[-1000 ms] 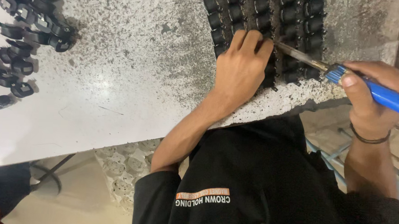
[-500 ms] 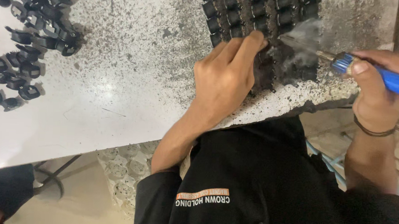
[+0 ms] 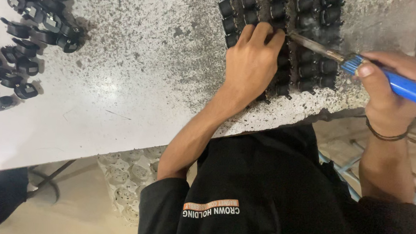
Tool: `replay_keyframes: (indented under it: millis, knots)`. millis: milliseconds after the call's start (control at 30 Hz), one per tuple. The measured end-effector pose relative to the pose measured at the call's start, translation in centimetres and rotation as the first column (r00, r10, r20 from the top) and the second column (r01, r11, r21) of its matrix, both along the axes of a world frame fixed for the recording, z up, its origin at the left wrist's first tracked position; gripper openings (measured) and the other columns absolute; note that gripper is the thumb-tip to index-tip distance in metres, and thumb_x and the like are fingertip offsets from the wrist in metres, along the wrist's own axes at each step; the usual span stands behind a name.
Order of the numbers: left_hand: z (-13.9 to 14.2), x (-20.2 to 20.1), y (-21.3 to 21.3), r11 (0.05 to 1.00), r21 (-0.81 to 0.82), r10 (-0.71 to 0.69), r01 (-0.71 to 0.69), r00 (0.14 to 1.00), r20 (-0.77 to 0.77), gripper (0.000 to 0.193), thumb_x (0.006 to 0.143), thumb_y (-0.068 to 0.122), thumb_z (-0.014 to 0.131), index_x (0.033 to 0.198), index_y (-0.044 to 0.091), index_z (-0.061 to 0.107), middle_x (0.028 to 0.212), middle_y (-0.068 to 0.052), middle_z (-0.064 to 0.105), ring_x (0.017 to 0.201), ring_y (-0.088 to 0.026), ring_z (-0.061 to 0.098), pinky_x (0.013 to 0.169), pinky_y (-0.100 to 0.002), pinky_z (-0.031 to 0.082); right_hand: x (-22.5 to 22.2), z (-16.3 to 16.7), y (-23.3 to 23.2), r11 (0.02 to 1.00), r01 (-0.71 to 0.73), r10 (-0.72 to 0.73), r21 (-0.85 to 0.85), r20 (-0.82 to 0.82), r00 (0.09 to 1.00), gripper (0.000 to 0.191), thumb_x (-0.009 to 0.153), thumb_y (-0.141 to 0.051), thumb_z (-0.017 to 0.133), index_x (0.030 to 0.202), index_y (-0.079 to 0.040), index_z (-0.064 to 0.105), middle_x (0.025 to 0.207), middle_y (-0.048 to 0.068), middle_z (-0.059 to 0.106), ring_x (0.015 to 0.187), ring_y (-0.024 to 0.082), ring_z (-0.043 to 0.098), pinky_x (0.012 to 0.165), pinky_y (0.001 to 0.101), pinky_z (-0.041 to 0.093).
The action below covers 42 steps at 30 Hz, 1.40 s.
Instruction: The person arranges small black components with wire leads into a slotted rack on the workbench, then uses a soldering iron to solder the wire terminals on each component, working through the rack one component at a time.
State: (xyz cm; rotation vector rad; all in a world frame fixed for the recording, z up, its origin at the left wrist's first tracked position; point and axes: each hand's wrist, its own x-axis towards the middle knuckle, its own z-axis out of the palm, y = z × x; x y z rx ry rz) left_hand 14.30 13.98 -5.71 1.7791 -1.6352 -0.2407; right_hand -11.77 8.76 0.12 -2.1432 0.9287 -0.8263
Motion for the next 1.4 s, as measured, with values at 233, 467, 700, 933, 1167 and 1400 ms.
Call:
replay_keyframes:
  millis: [233,467,700,933,1167,1400]
  knots:
    - [0.2,-0.1,0.1,0.999,-0.003,-0.053,0.053,0.999,0.008,0.027,0.079,-0.001,0.069,0.106,0.005,0.071,0.102,-0.008,0.059,0.099,-0.028,0.062,0.066,-0.039,0.059,4.1,4.6,0.2,0.993,-0.074,0.055,-0.089,-0.202,0.978,0.025,0.108,-0.012,0.075,0.121,0.01,0.071,0.091,0.018,0.073,0.075,0.022,0.072,0.064,0.0226,0.054]
    - [1.7,0.1,-0.4,0.998,0.001,-0.055,0.055,0.998,-0.012,0.03,0.073,-0.002,0.067,0.102,0.002,0.066,0.105,-0.012,0.06,0.102,-0.031,0.062,0.071,-0.04,0.061,4.2,5.8,-0.2,0.97,-0.166,0.12,-0.177,-0.242,0.963,0.019,0.102,-0.001,0.075,0.114,0.014,0.07,0.089,0.023,0.073,0.075,0.025,0.073,0.063,0.0266,0.056]
    - [6.2,2.7,1.3,0.993,-0.112,0.019,-0.029,0.996,-0.093,0.024,0.093,-0.006,0.071,0.114,0.003,0.066,0.087,-0.004,0.066,0.072,-0.02,0.065,0.055,-0.038,0.054,1.0,-0.1,-0.1,0.966,0.143,-0.188,0.216,0.206,0.96,0.019,0.115,-0.008,0.072,0.12,0.01,0.069,0.11,0.021,0.072,0.087,0.022,0.071,0.079,0.0276,0.06]
    - [1.4,1.5,-2.4,0.996,-0.05,0.072,-0.07,0.997,0.042,0.035,0.081,-0.005,0.068,0.114,0.009,0.071,0.107,-0.01,0.062,0.089,-0.025,0.07,0.061,-0.038,0.059,-0.4,-2.2,-1.2,0.989,0.092,-0.114,0.115,0.194,0.974,0.021,0.115,-0.009,0.069,0.12,0.011,0.064,0.11,0.023,0.07,0.089,0.025,0.072,0.079,0.029,0.059]
    - [-1.8,0.7,-2.6,0.999,-0.027,0.041,-0.04,0.998,0.05,0.025,0.082,-0.002,0.07,0.106,0.006,0.073,0.105,-0.007,0.061,0.093,-0.025,0.069,0.064,-0.039,0.061,0.4,-1.6,-2.1,0.998,0.022,-0.028,0.058,0.106,0.994,0.023,0.111,-0.009,0.064,0.123,0.01,0.065,0.111,0.023,0.074,0.09,0.024,0.072,0.079,0.0269,0.059]
    - [-1.8,0.7,-2.9,0.999,-0.022,-0.046,0.047,0.999,0.017,0.029,0.07,-0.001,0.07,0.099,0.002,0.067,0.102,-0.014,0.06,0.094,-0.031,0.068,0.066,-0.042,0.062,4.5,2.9,-2.6,0.966,-0.145,0.106,-0.213,-0.184,0.977,0.022,0.102,-0.003,0.076,0.115,0.014,0.072,0.09,0.021,0.073,0.069,0.025,0.07,0.06,0.0274,0.053]
